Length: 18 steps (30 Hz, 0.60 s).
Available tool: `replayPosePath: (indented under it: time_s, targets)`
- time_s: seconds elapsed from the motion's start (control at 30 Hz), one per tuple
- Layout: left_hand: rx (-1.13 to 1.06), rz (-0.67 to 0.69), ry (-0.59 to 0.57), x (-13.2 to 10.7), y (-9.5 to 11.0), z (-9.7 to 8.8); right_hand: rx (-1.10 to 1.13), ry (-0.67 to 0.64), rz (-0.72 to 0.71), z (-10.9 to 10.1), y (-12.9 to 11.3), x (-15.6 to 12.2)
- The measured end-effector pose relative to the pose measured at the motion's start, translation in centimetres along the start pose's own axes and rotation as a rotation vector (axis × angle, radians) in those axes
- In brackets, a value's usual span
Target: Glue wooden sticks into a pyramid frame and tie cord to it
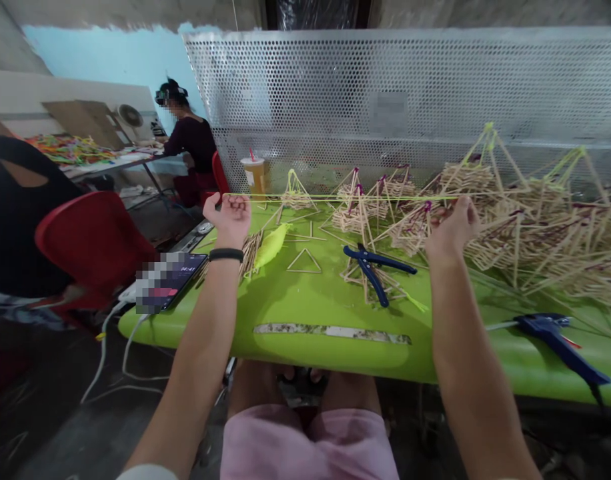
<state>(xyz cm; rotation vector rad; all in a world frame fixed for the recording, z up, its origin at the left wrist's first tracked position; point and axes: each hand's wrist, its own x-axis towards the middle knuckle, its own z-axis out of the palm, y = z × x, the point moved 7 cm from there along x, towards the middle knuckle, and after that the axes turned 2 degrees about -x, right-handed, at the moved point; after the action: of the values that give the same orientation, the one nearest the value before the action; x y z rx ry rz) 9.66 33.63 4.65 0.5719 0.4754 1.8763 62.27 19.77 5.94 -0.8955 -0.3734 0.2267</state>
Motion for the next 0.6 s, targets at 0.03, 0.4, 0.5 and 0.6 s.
replayPosePath:
  time_s: [0.03, 0.4, 0.5, 0.6]
  targets:
    - [0.005, -0.001, 0.038, 0.4, -0.2, -0.4, 0.014, -0.026, -0.003, 0.1, 0.2, 0.0]
    - [0.118, -0.011, 0.109, 1.9, -1.3, -1.3, 0.037, -0.132, -0.041, 1.0, 0.0, -0.7]
    - [0.273, -0.056, 0.154, 1.6, -1.9, -1.4, 0.055, -0.125, -0.053, 1.0, -0.3, -0.7]
    - [0.593, 0.010, 0.152, 0.9, -1.7, -1.1, 0.032, -0.086, -0.087, 0.8, -1.0, -0.9]
